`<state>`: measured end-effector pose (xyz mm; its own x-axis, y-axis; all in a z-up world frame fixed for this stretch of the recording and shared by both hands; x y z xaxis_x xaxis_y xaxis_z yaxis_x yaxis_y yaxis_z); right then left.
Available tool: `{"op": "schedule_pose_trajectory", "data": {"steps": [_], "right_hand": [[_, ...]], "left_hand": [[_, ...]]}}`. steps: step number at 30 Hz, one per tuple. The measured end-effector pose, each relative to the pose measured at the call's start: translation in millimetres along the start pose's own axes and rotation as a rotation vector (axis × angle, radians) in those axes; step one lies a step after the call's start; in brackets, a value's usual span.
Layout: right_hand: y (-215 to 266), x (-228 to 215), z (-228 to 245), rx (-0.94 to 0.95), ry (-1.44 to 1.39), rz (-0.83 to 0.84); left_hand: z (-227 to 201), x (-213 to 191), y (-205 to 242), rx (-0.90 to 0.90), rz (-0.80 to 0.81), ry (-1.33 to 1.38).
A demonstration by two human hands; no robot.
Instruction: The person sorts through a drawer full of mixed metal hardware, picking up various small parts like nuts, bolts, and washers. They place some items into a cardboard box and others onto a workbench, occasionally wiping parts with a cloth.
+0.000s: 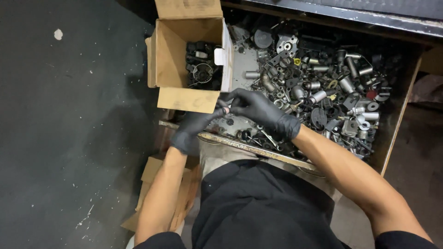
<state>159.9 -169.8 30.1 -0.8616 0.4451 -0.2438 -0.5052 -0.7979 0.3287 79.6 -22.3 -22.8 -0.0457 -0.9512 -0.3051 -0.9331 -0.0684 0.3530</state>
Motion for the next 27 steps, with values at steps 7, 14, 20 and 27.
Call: {"op": "schedule_pose_trajectory", "data": {"steps": [7, 14, 20, 27], "right_hand": [[0.5, -11.0, 16.7, -0.121, 0.156, -0.143], [6.4, -12.8, 23.4, -0.247, 0.291, -0.193], [9.5, -7.9, 15.1, -0.387, 0.553, -0.228], [83.7, -166.7, 88.0, -0.409, 0.292, -0.589]], "left_hand": [[-11.7, 4.6, 1.9, 0.009, -0.163, 0.320], [-29.7, 4.2, 19.2, -0.043, -0.233, 0.535], [-21.6, 3.9, 32.4, -0.065, -0.209, 0.643], [-31.3, -3.4, 33.7, -0.249, -0.248, 1.178]]}}
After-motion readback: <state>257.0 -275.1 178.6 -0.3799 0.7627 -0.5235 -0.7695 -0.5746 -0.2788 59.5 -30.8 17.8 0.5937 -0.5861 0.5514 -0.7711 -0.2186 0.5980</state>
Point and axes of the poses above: each hand's wrist, its own y-axis away from the middle knuckle, its own x-axis out of the palm, z = x × y, the point moved 7 cm from there along -y, towards the middle knuckle, and after that the axes turned 9 degrees about x, right-handed, at the moved point
